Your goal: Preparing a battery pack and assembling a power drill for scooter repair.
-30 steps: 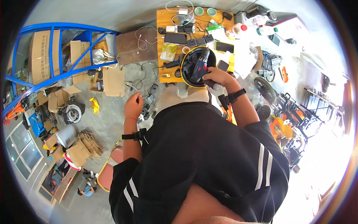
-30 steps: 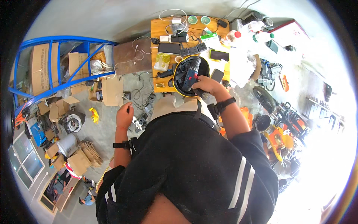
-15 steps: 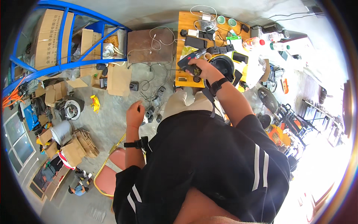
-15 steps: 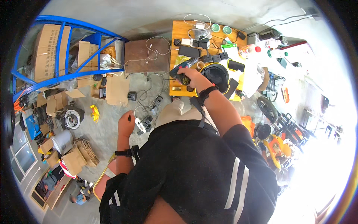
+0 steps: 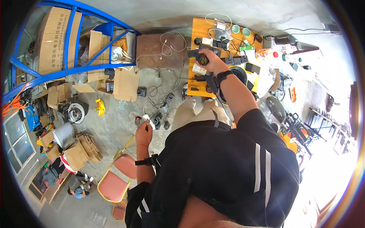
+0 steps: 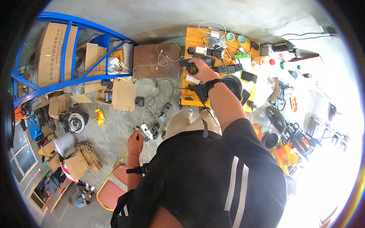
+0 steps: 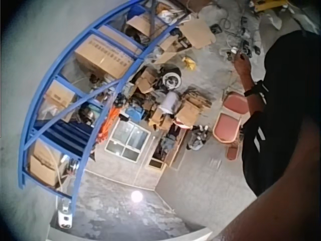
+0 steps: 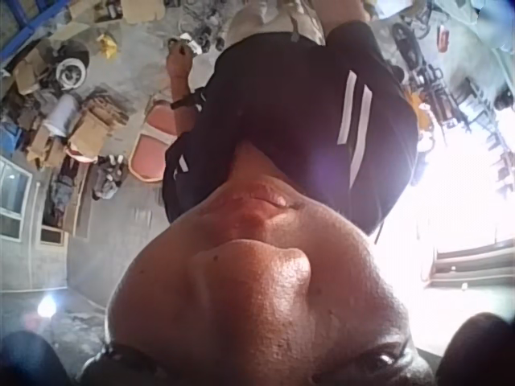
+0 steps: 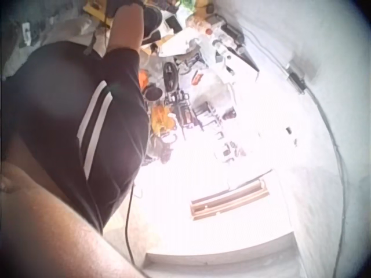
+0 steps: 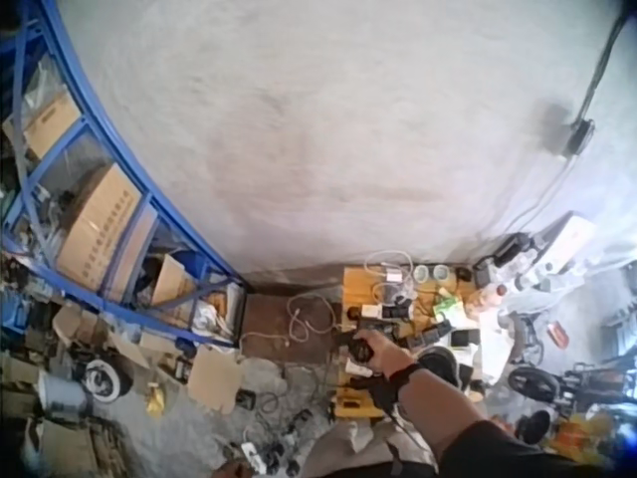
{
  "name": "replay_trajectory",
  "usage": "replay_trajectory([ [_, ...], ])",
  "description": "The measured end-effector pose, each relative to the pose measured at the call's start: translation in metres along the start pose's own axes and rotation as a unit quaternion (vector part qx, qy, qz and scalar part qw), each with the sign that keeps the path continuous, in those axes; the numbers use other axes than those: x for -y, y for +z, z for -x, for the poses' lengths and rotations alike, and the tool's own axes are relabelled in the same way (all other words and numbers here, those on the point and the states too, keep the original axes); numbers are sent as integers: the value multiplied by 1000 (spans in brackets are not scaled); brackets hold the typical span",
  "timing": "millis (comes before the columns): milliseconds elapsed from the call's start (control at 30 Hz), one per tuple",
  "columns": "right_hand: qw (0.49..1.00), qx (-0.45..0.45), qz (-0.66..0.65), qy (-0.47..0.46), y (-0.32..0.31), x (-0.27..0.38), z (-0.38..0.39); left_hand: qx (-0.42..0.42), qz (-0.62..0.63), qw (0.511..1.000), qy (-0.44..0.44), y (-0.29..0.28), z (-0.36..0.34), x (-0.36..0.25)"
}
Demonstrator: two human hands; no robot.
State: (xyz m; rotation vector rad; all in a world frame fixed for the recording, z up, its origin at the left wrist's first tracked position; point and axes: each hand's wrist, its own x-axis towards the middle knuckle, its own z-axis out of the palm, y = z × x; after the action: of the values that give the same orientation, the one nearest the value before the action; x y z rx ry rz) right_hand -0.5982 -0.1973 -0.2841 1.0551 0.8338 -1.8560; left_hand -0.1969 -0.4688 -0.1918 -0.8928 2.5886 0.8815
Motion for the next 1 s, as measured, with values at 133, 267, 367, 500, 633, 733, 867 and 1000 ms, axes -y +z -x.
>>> replay_trajectory([
  [133,997,15,74,-33,10,7,2,-7,-10,1000,25,2,-7,-2],
  [267,983,63,156,-76,41,45,-24,-5,4,1000,11,2,-7,-2],
  [367,990,75,102,-54,62,86,-56,7,-11,1000,-5,3,2,1],
  [500,996,84,22,-4,78,118,-106,30,-12,998,-59,10,29,11],
  [633,995,44,65,-62,62,121,-144,21,-18,994,-102,17,54,23],
  [733,728,58,534,-426,29,124,-160,8,-16,995,-96,22,61,24],
  [867,494,-50,667,-556,-8,142,-179,28,-2,992,-126,25,57,17],
  [1000,489,-65,679,-544,-21,159,-186,25,14,995,-100,29,43,7],
])
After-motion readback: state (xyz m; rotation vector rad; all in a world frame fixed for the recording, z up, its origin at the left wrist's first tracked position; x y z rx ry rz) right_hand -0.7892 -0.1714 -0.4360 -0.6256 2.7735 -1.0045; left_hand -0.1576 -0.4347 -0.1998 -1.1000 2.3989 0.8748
